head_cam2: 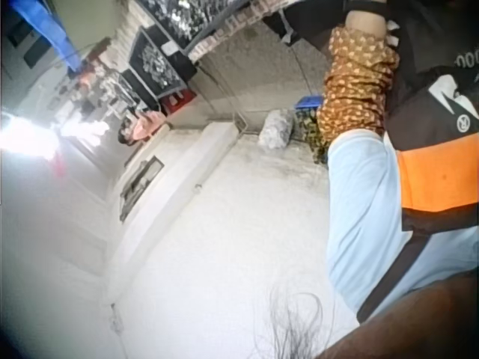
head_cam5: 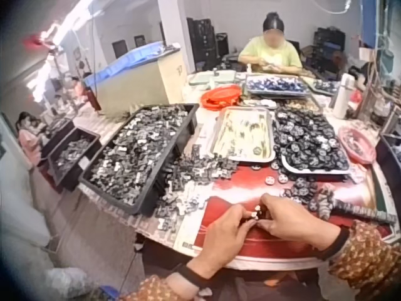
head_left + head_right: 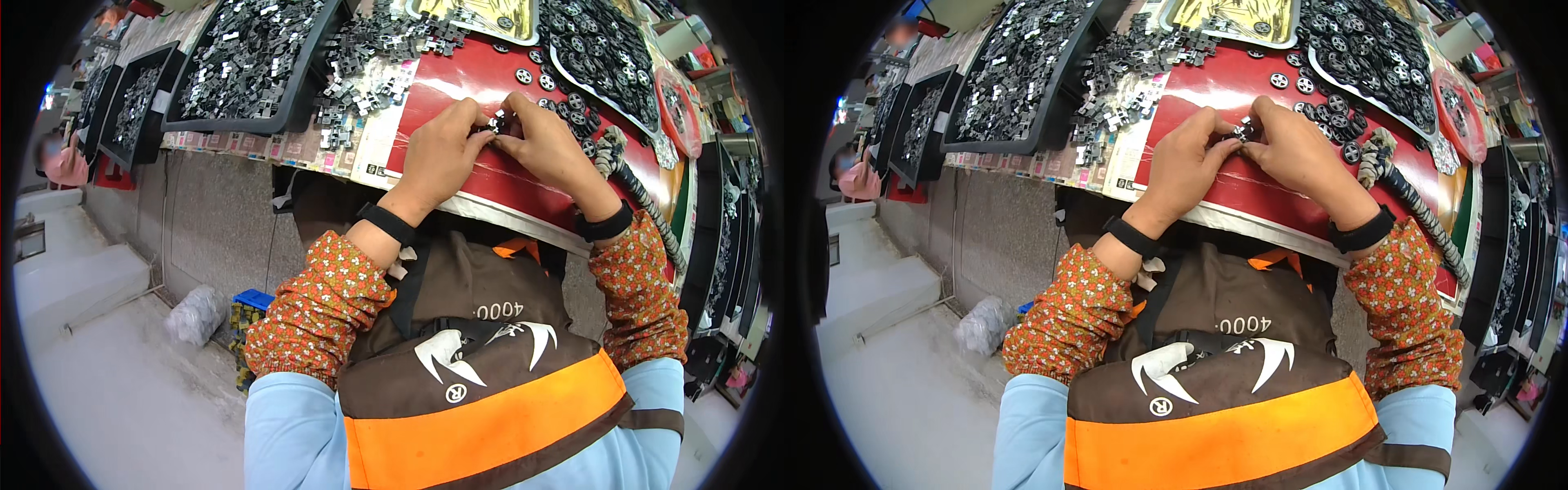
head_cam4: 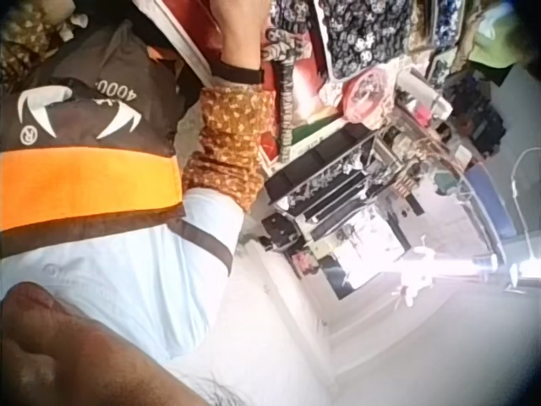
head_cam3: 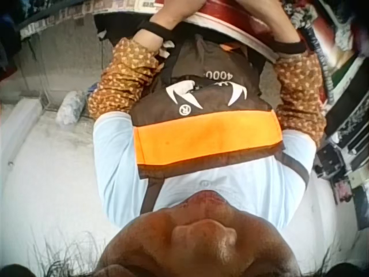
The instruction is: Assembling small metal components using a hammer and precision tool at a workbench.
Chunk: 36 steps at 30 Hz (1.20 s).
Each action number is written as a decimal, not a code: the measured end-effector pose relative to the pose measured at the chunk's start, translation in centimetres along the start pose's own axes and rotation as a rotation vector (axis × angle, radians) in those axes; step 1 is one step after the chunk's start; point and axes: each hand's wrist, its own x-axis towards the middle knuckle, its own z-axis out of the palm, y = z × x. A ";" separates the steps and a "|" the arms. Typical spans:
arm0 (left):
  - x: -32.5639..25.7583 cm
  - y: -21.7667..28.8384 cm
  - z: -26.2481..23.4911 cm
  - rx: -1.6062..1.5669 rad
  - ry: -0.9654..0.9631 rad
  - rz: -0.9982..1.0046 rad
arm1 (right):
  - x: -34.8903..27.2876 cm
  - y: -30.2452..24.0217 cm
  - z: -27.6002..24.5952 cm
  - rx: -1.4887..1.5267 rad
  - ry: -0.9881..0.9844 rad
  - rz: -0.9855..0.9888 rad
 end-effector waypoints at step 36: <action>-0.9 -1.5 2.7 -0.028 0.144 0.122 | 2.7 6.2 -2.5 0.049 0.114 -0.017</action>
